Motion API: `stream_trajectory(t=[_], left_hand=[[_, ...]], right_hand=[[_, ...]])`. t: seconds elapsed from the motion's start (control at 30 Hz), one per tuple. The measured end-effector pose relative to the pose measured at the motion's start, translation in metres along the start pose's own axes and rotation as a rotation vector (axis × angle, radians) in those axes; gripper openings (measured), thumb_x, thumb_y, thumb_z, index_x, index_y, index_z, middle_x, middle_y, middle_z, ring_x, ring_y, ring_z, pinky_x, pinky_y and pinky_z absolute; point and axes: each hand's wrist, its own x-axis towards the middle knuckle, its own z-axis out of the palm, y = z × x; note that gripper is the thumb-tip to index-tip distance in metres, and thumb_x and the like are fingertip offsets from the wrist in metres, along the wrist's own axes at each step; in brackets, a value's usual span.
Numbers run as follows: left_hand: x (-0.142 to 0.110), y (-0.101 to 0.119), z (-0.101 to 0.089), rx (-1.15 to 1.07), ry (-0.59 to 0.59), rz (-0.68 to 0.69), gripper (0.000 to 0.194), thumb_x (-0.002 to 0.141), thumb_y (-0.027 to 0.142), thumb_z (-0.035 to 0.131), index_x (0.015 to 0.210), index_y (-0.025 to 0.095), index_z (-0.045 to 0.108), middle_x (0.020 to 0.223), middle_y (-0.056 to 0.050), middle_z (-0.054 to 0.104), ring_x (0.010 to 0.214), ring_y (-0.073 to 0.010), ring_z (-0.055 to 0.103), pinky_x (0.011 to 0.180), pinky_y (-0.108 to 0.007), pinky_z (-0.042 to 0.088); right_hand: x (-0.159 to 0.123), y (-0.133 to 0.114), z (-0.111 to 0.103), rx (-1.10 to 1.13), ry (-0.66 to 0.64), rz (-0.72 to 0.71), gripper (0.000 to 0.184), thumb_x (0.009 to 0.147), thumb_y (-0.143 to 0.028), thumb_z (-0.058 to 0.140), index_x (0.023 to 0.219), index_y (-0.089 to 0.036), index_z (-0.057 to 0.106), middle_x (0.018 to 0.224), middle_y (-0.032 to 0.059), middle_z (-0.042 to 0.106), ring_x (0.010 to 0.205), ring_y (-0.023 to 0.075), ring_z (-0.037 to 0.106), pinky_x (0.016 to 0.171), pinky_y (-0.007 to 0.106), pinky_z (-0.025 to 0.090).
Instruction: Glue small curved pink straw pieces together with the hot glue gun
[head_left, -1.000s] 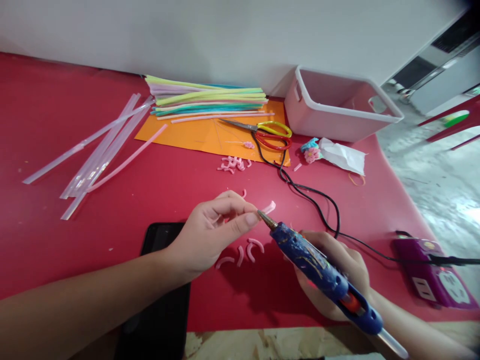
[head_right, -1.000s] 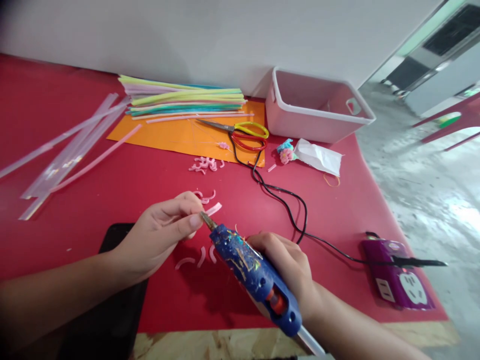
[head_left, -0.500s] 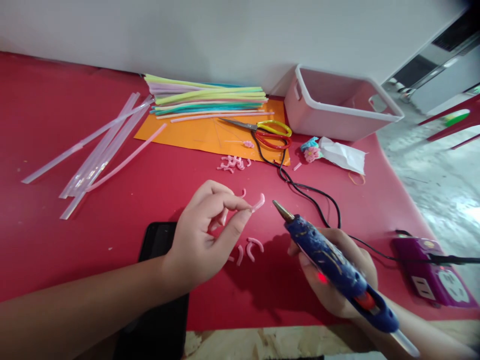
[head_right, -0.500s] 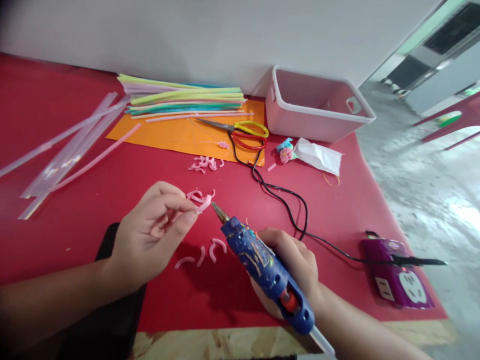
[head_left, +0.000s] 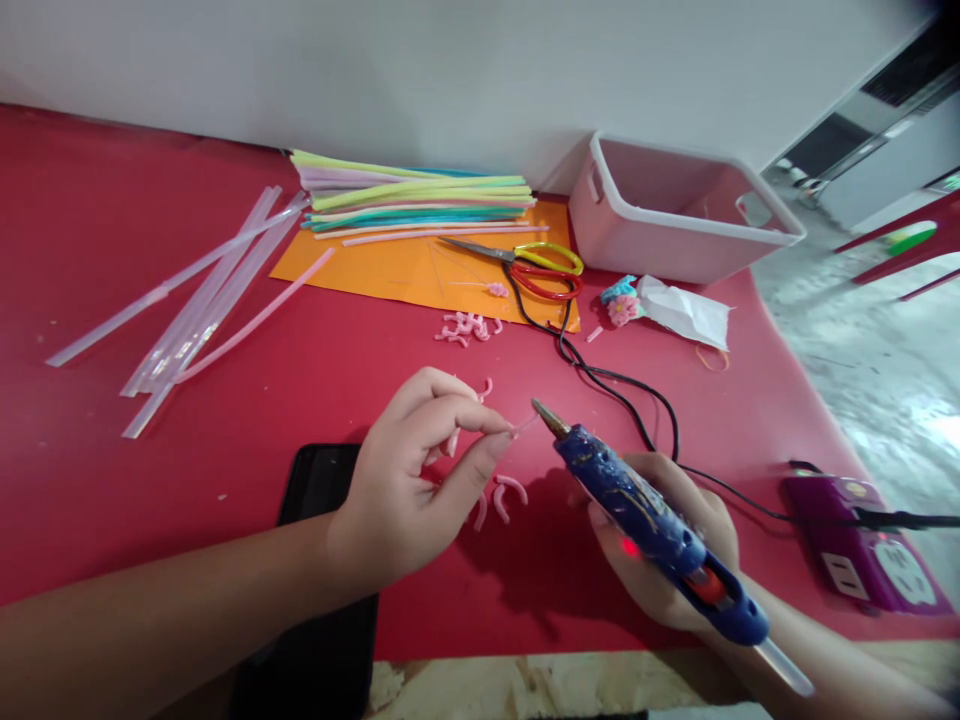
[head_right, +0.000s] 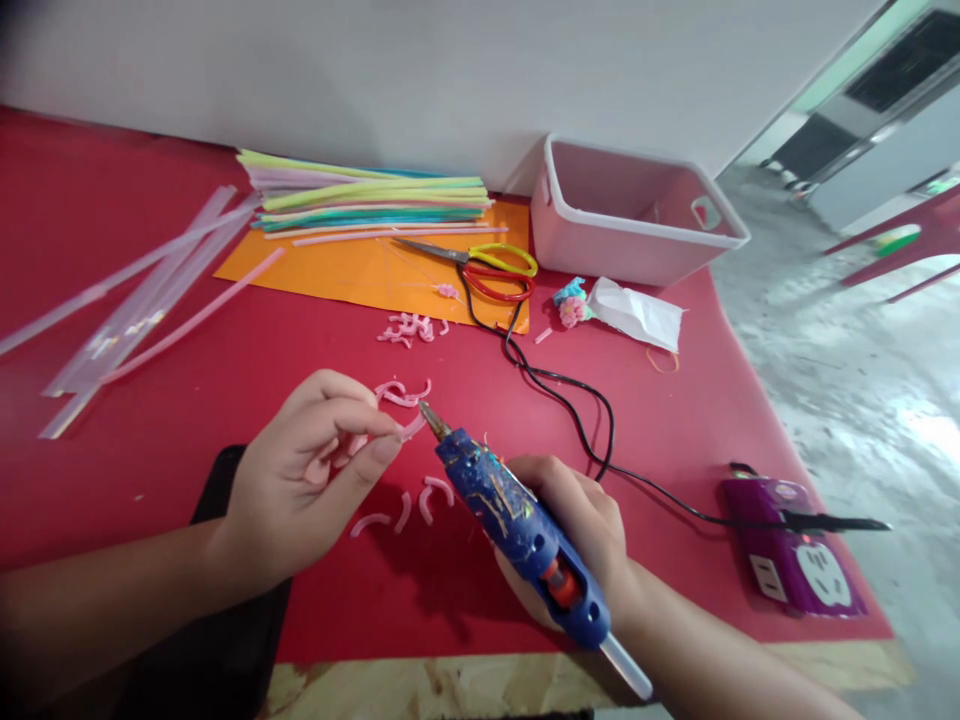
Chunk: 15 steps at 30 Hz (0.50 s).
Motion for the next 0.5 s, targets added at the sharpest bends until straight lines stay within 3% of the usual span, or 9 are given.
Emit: stream_trajectory(t=[0.33, 0.43, 0.5], left_hand=[[0.0034, -0.0011, 0.0017, -0.127, -0.026, -0.144, 0.007, 0.095, 0.016, 0.064, 0.092, 0.019, 0.069, 0.088, 0.000, 0.056, 0.059, -0.0059, 0.047, 0.056, -0.021, 0.046], [0.0033, 0.0003, 0.0014, -0.092, -0.055, -0.120, 0.006, 0.094, 0.015, 0.066, 0.093, 0.019, 0.070, 0.089, 0.000, 0.056, 0.061, -0.0067, 0.050, 0.055, -0.021, 0.045], [0.0028, 0.0016, 0.0010, -0.049, -0.098, -0.060, 0.008, 0.093, 0.012, 0.067, 0.094, 0.019, 0.071, 0.090, -0.001, 0.057, 0.070, -0.0086, 0.057, 0.061, -0.021, 0.048]], right_hand=[[-0.0033, 0.0025, 0.0017, 0.096, -0.069, -0.017, 0.020, 0.081, -0.020, 0.065, 0.099, -0.026, 0.058, 0.072, -0.0047, 0.072, 0.052, 0.0124, 0.066, 0.049, 0.022, 0.050], [-0.0069, 0.0040, 0.0028, 0.140, 0.016, 0.132, 0.006, 0.087, -0.025, 0.064, 0.093, -0.026, 0.063, 0.075, -0.0010, 0.073, 0.062, 0.0179, 0.070, 0.056, 0.028, 0.054], [-0.0065, 0.0081, 0.0034, 0.240, -0.047, 0.240, 0.007, 0.093, -0.028, 0.062, 0.089, -0.026, 0.067, 0.083, 0.0014, 0.074, 0.075, 0.0196, 0.072, 0.074, 0.034, 0.059]])
